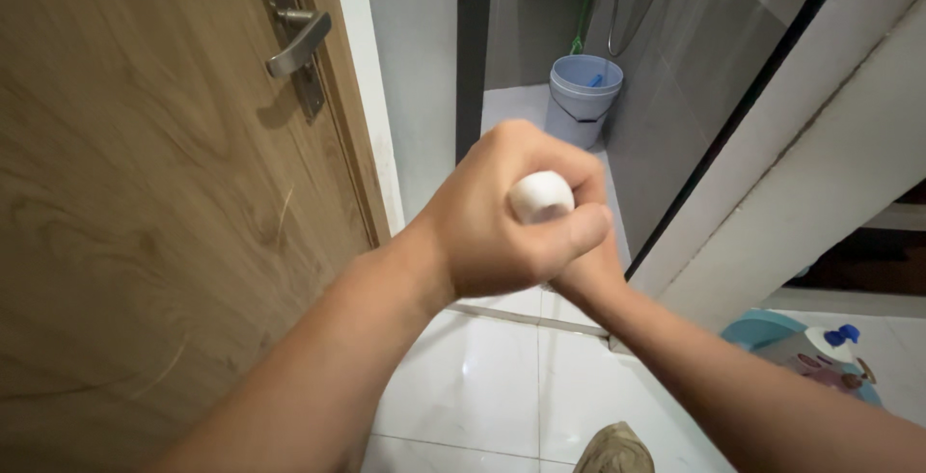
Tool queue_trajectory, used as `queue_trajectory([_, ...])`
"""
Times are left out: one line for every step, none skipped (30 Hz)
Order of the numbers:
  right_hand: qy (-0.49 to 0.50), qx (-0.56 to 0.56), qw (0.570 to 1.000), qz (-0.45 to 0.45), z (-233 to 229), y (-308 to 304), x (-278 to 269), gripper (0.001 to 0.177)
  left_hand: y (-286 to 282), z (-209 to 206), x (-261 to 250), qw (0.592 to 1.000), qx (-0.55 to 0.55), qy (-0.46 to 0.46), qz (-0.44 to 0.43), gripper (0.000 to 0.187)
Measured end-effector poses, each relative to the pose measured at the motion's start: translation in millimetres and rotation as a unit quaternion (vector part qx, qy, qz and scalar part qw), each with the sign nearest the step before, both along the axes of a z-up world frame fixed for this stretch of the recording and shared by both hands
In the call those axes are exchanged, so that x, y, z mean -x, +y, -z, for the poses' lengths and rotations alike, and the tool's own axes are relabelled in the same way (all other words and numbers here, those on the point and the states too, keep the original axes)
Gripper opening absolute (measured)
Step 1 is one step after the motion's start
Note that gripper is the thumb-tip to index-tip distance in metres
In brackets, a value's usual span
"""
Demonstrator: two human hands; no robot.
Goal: The person connects sections of a mop handle by hand, presses and spins the mop head inside a bucket, and then separates the handle sections.
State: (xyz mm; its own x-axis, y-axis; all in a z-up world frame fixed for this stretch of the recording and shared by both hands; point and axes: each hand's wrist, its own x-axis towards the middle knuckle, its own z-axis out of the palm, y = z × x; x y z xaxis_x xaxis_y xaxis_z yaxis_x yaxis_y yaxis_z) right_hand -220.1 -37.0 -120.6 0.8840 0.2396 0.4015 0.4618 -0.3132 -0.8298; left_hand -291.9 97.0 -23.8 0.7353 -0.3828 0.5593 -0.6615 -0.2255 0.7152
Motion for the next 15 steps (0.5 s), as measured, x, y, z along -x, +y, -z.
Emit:
queue_trajectory([0.045, 0.023, 0.999, 0.002, -2.1, 0.7, 3.0, 0.043, 0.3, -2.1, 3.7, 1.0, 0.003, 0.021, -0.009, 0.017])
queue_trajectory([0.044, 0.022, 0.999, 0.001, -4.8, 1.7, 5.1, 0.043, 0.9, -6.1, 6.4, 1.0, 0.002, 0.02, -0.009, 0.017])
queue_trajectory([0.055, 0.069, 0.996, 0.021, -7.3, 2.8, 7.5, 0.04, 1.4, -10.9, 9.4, 1.0, 0.004, 0.006, -0.003, 0.018])
queue_trajectory([0.065, 0.117, 0.99, 0.04, -9.3, 4.4, 9.5, 0.037, 2.1, -16.5, 12.8, 1.0, 0.007, -0.007, 0.004, 0.019])
queue_trajectory([0.066, 0.117, 0.99, 0.042, -9.8, 6.8, 11.5, 0.037, 3.8, -22.8, 16.8, 1.0, 0.007, -0.007, 0.005, 0.019])
queue_trajectory([0.064, 0.116, 0.99, 0.042, -10.5, 8.7, 11.6, 0.036, 6.9, -29.6, 21.3, 1.0, 0.011, -0.015, 0.009, 0.019])
queue_trajectory([0.061, 0.114, 0.991, 0.039, -10.1, 11.1, 11.2, 0.035, 8.2, -36.2, 24.6, 1.0, 0.015, -0.023, 0.013, 0.02])
queue_trajectory([0.057, 0.106, 0.992, 0.031, -9.2, 12.8, 10.1, 0.035, 7.6, -42.0, 26.4, 1.0, 0.015, -0.023, 0.015, 0.02])
queue_trajectory([0.056, 0.102, 0.993, 0.022, -8.3, 15.6, 7.7, 0.034, 7.8, -47.3, 28.1, 1.0, 0.009, -0.01, -0.012, 0.021])
queue_trajectory([0.053, 0.093, 0.994, 0.011, -6.9, 17.4, 5.2, 0.033, 7.7, -51.5, 29.0, 0.999, 0.003, 0.002, -0.038, 0.022])
queue_trajectory([0.05, 0.088, 0.995, 0.001, -4.8, 20.1, 1.4, 0.033, 6.8, -54.3, 28.4, 0.999, 0.002, 0.002, -0.038, 0.022])
queue_trajectory([0.048, 0.082, 0.995, -0.011, -2.9, 23.3, -3.8, 0.032, 5.4, -56.2, 27.0, 0.998, -0.002, -0.011, -0.055, 0.022])
queue_trajectory([0.043, 0.074, 0.996, -0.023, -0.7, 23.9, -8.1, 0.031, 4.1, -57.9, 25.0, 0.997, -0.006, -0.026, -0.073, 0.023])
queue_trajectory([0.04, 0.068, 0.996, -0.036, 1.4, 25.3, -13.8, 0.031, 3.0, -59.4, 22.7, 0.997, -0.006, -0.028, -0.072, 0.023])
queue_trajectory([0.039, 0.059, 0.996, -0.05, 4.4, 24.6, -19.3, 0.03, 0.8, -60.6, 19.8, 0.994, -0.019, -0.04, -0.1, 0.027])
